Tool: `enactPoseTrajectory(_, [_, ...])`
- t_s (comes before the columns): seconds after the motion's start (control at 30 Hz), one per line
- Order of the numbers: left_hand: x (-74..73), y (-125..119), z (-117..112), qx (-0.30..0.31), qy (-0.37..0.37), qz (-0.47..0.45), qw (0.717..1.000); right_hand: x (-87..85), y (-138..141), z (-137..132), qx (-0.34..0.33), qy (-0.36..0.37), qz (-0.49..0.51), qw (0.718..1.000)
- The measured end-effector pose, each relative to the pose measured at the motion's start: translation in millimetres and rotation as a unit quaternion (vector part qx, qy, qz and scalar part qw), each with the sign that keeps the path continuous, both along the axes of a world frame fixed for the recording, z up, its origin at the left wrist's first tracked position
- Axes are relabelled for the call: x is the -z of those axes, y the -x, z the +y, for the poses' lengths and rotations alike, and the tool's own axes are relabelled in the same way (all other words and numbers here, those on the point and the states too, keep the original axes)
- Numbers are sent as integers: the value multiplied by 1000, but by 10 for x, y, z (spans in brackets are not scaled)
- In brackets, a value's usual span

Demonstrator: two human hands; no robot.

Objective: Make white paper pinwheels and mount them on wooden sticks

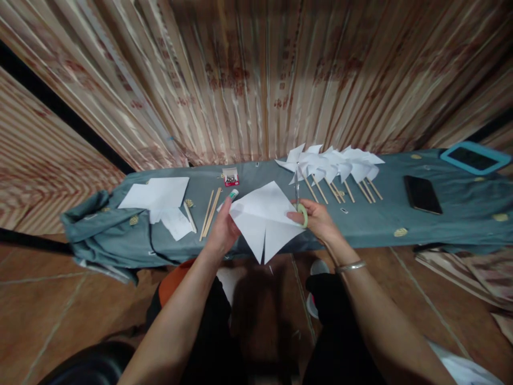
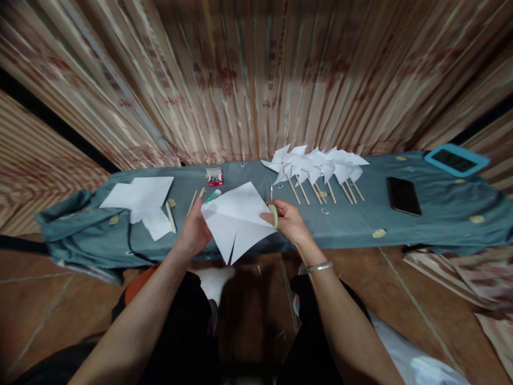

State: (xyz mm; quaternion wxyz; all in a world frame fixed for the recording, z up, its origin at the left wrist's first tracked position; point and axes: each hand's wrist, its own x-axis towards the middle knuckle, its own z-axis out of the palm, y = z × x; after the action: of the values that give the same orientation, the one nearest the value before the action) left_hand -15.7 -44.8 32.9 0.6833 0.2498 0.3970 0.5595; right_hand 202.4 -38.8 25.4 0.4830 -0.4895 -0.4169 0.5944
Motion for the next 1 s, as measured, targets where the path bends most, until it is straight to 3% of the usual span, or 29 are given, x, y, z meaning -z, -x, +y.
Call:
enactPoseTrajectory(0.2, [73,-191,-1,7,73,-101,992,104,122,133,167,-55,18,984])
enactPoseTrajectory(0.33, [152,-336,-20,-2,103,-86,991,136,141,237,190,-83,13,978])
enactPoseTrajectory(0.47, [188,-454,-103,46,57,-82,994,159,159,331,219,-91,22,971])
enactPoseTrajectory(0.67, [110,-606,-167,29,-4,-41,999,136,339,301,174,-110,-12,979])
enactPoseTrajectory(0.83, [48,-589,-55,-84,-6,-37,996,126,488,243,142,-91,4,986])
enactPoseTrajectory(1.0, [113,-437,131,-161,-1,34,986,155,484,189,108,-89,-29,990])
